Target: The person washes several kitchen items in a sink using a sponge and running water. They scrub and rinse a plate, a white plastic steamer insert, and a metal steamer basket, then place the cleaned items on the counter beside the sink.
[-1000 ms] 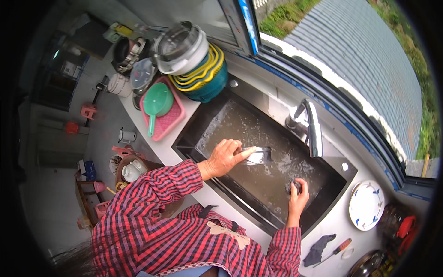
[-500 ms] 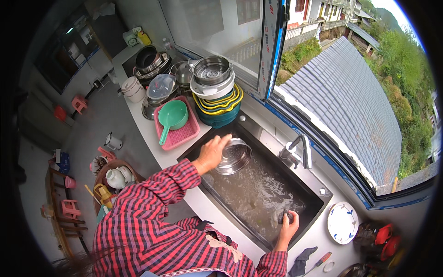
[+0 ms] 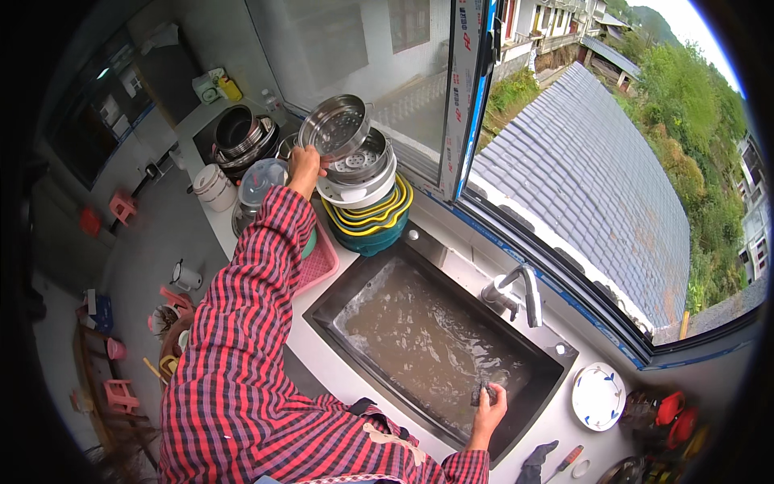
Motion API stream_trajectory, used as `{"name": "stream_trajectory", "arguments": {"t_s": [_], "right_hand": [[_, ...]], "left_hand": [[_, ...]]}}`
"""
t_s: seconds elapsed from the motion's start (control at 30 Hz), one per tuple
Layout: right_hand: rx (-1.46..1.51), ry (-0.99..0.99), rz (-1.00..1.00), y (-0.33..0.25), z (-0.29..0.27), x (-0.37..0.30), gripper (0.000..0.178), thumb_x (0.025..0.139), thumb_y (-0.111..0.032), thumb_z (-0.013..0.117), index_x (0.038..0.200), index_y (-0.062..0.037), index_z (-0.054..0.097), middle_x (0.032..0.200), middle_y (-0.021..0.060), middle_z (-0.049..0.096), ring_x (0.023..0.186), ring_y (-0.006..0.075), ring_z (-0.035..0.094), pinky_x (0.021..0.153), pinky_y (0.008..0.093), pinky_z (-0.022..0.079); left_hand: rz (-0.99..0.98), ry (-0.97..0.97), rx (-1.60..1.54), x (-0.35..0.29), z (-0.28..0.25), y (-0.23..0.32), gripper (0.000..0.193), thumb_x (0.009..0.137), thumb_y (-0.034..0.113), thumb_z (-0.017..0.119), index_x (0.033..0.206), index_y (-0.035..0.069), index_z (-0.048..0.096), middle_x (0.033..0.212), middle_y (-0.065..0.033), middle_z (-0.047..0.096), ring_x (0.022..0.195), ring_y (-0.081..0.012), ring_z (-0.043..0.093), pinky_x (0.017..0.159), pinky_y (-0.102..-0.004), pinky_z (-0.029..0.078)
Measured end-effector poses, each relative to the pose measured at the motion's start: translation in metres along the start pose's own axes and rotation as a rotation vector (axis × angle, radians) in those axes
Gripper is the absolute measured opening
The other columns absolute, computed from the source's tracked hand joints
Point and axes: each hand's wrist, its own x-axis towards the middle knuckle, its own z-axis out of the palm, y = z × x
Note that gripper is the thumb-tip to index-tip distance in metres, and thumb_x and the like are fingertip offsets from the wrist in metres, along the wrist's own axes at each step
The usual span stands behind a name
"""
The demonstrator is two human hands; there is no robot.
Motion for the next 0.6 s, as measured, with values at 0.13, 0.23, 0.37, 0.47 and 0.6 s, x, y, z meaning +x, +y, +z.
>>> {"name": "stream_trajectory", "arguments": {"t_s": [0.13,0.23,0.37,0.47,0.6], "right_hand": [[-0.006,0.024,-0.005,-0.001,0.003,0.000,0.018,0.089,0.001,0.068,0.106,-0.0007,0.065,0.095,0.0020,0.064,0.086,0.0099,0.061,0.078,0.0260,0.050],[0.013,0.051,-0.004,-0.001,0.004,-0.002,0.018,0.089,0.001,0.069,0.107,-0.0008,0.065,0.094,0.0020,0.064,0.086,0.0100,0.061,0.078,0.0262,0.050],[-0.018,0.048,-0.002,0.001,0.007,-0.005,0.018,0.090,0.002,0.068,0.107,-0.0010,0.065,0.094,0.0014,0.064,0.086,0.0093,0.060,0.077,0.0250,0.050],[0.002,0.038,0.038,0.003,0.008,-0.005,0.017,0.090,0.002,0.068,0.107,-0.0012,0.065,0.095,0.0010,0.064,0.086,0.0085,0.060,0.077,0.0243,0.050],[0.050,0.032,0.056,0.005,0.009,-0.005,0.017,0.090,0.001,0.068,0.107,-0.0012,0.065,0.094,0.0010,0.064,0.085,0.0084,0.060,0.076,0.0245,0.050]], "left_hand": [[0.014,-0.076,0.309,0.016,0.005,-0.001,0.037,0.092,0.026,0.049,0.092,-0.009,0.063,0.081,-0.0239,0.072,0.064,-0.0339,0.071,0.062,-0.0423,0.058],[0.157,-0.028,0.619,0.028,0.005,0.004,0.042,0.090,0.027,0.051,0.105,-0.011,0.065,0.098,-0.0304,0.071,0.091,-0.0430,0.072,0.083,-0.0477,0.057],[0.140,-0.130,0.684,0.038,0.006,0.002,0.040,0.086,0.024,0.055,0.109,-0.005,0.070,0.113,-0.0330,0.067,0.108,-0.0470,0.066,0.095,-0.0506,0.052],[0.146,-0.106,0.687,0.041,0.011,-0.009,0.036,0.084,0.019,0.055,0.107,-0.004,0.071,0.111,-0.0327,0.068,0.107,-0.0471,0.066,0.094,-0.0510,0.052],[0.219,-0.052,0.727,0.043,0.015,-0.019,0.031,0.085,0.024,0.057,0.086,-0.004,0.072,0.083,-0.0226,0.070,0.086,-0.0399,0.070,0.084,-0.0485,0.054]]}}
